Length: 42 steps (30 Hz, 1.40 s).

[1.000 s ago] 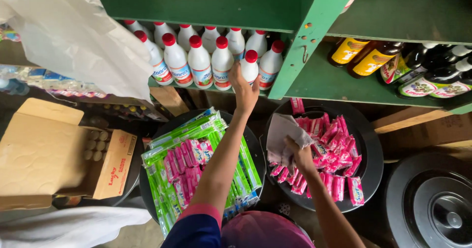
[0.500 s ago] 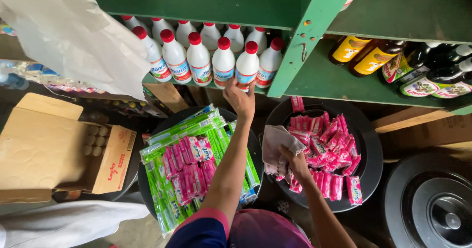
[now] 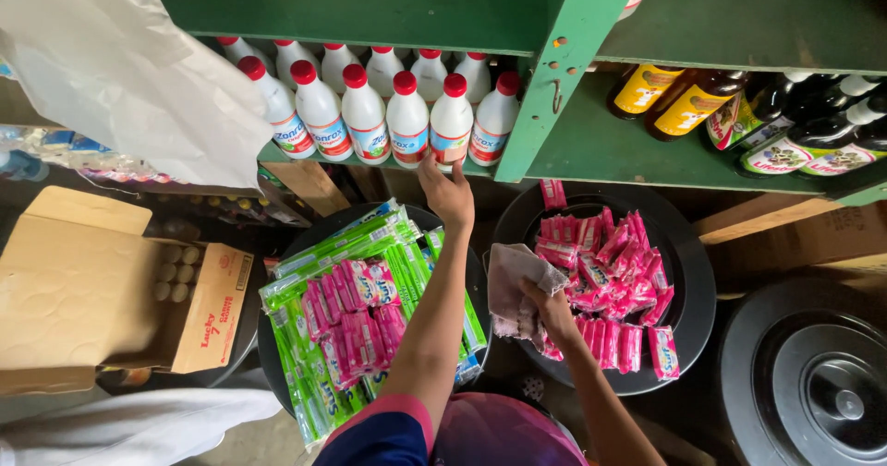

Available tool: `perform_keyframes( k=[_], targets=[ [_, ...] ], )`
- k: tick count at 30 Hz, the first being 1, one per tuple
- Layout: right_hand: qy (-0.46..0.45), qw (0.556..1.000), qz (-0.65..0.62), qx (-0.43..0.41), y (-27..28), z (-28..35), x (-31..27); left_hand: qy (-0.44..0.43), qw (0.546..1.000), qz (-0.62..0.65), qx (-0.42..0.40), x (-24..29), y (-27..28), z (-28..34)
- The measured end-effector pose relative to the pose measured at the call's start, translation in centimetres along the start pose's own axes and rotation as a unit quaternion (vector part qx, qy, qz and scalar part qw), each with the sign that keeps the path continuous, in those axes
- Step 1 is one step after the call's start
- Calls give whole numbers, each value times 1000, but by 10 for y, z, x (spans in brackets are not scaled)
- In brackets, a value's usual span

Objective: Wiping down detergent bottles with a cloth and organizing sachets on shelves.

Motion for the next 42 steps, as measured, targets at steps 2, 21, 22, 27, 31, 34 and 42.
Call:
perform_keyframes(
  k=[2, 21, 22, 27, 31, 34, 42],
  targets=[
    [1, 1000, 11, 2, 7, -4, 13, 48, 998, -29, -1, -26, -22, 2],
    [-49, 999, -16, -3, 21, 4, 63, 26, 999, -20, -19, -10, -8, 6],
    [-42, 999, -18, 6, 24, 9, 61, 29, 998, -51, -28, -12, -11, 4],
    [-31, 997, -54, 38, 36, 14, 73, 24, 998, -34, -44, -6, -8, -1],
    [-26, 997, -59, 35, 19, 27, 38, 22, 999, -24, -35, -14, -16, -3],
    [-24, 997, -61, 31, 17, 35, 34, 40, 998, -36, -37, -14, -18, -3],
    [-46, 996, -61, 55, 46, 30, 68, 84, 995, -46, -4, -22, -33, -15]
  ],
)
Point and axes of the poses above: each hand's wrist, its own z-axis away from the middle knuckle, its own y-axis out of the back of the hand, x = y × z, the point moved 10 cm from there along -z, towards the middle knuckle, and after that the axes turned 7 degrees about -x, right-handed, at the moved point
